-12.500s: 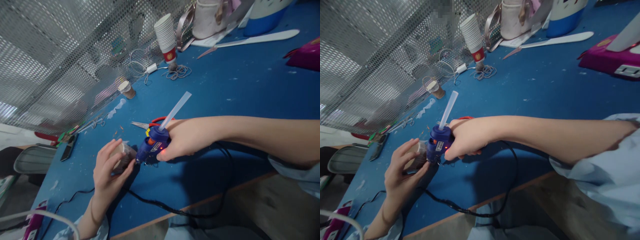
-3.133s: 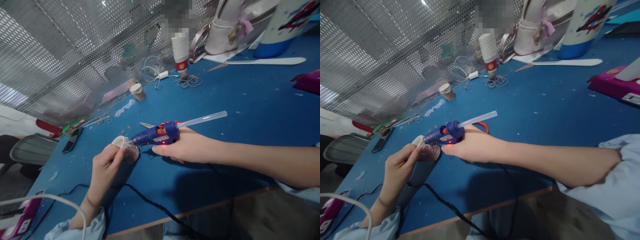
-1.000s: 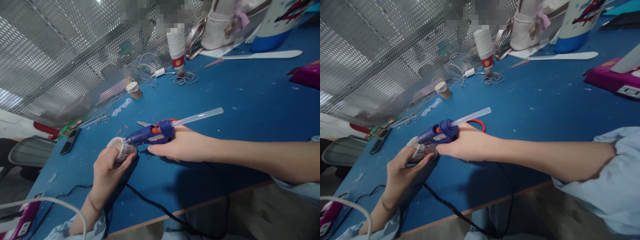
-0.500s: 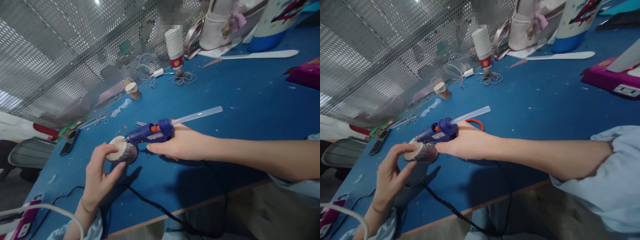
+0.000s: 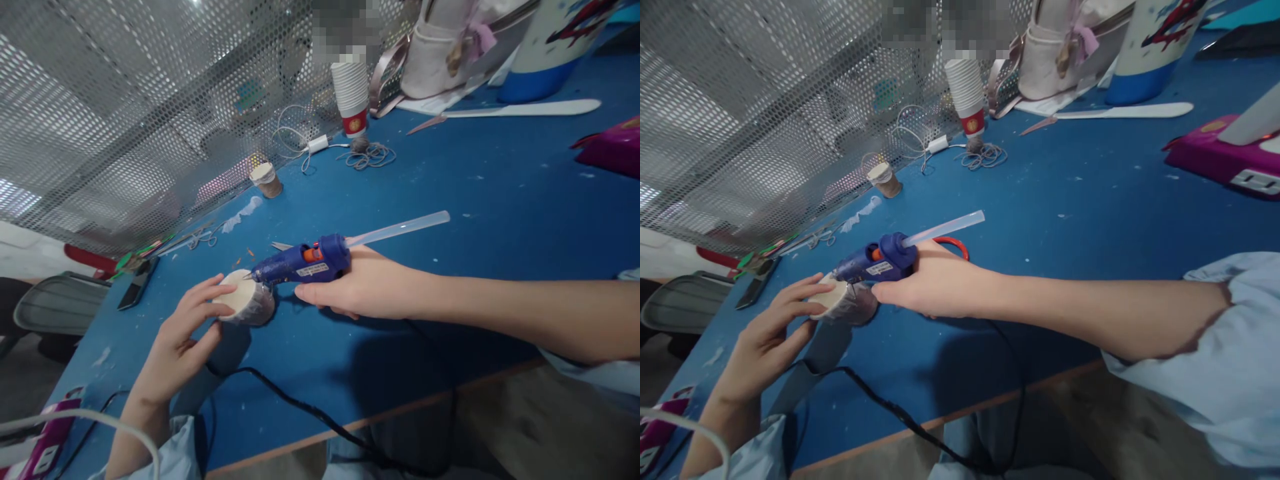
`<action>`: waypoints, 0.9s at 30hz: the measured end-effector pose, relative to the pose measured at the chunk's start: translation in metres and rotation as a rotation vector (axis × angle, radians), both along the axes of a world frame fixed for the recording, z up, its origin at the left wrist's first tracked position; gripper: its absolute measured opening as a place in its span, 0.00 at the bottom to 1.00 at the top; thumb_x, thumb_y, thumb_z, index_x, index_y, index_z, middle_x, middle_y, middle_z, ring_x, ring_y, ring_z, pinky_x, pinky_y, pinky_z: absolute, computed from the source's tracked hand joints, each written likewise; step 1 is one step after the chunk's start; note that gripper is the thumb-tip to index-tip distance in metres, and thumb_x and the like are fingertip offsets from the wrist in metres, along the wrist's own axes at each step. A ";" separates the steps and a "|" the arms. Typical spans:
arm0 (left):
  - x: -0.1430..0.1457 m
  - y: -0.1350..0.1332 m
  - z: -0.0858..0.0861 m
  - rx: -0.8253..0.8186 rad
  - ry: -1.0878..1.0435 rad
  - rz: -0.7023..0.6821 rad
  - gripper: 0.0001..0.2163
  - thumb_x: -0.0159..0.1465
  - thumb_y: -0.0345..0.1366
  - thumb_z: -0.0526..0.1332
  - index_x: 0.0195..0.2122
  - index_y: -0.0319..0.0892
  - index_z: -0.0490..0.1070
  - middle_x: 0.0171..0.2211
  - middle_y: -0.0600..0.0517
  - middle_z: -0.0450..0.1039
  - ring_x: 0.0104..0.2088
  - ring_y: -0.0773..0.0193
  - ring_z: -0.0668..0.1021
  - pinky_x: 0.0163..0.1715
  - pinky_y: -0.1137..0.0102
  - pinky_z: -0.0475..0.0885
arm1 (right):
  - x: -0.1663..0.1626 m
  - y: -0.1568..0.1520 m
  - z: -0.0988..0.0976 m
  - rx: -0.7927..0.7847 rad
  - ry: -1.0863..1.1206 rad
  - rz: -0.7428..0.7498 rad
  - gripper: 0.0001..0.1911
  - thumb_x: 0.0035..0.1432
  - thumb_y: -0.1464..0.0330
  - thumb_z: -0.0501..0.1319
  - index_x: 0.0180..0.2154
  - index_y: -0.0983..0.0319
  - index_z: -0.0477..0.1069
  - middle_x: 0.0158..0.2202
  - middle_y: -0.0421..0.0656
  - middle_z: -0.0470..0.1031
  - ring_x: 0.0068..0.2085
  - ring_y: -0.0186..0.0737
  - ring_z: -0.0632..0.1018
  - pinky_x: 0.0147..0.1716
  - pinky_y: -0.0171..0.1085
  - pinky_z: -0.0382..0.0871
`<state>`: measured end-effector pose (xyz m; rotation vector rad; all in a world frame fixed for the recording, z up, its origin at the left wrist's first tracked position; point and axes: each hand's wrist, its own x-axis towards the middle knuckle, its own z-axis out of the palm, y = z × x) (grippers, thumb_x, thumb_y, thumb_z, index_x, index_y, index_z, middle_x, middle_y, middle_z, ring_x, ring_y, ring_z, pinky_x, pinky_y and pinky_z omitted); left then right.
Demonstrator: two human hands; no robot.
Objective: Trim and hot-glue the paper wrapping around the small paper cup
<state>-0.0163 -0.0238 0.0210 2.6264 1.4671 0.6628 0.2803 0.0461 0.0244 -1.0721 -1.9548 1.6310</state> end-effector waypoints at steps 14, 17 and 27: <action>0.008 0.000 -0.009 0.193 -0.040 0.188 0.05 0.63 0.31 0.61 0.40 0.45 0.72 0.41 0.51 0.76 0.45 0.61 0.78 0.48 0.67 0.71 | 0.001 0.001 -0.002 -0.035 0.046 -0.009 0.13 0.51 0.63 0.62 0.20 0.61 0.64 0.13 0.33 0.62 0.15 0.29 0.65 0.13 0.29 0.56; 0.011 0.002 -0.011 0.183 -0.029 0.234 0.05 0.63 0.33 0.61 0.40 0.45 0.73 0.38 0.52 0.76 0.39 0.63 0.78 0.43 0.69 0.72 | 0.001 0.001 -0.003 -0.032 0.040 -0.010 0.13 0.50 0.63 0.62 0.20 0.61 0.65 0.12 0.33 0.62 0.15 0.29 0.65 0.13 0.29 0.56; 0.010 -0.001 -0.011 0.013 -0.062 0.274 0.15 0.62 0.33 0.58 0.50 0.45 0.70 0.44 0.50 0.74 0.42 0.60 0.77 0.43 0.68 0.72 | -0.003 0.002 -0.011 0.002 0.095 0.012 0.11 0.51 0.66 0.61 0.20 0.61 0.65 0.11 0.32 0.61 0.14 0.29 0.65 0.14 0.28 0.60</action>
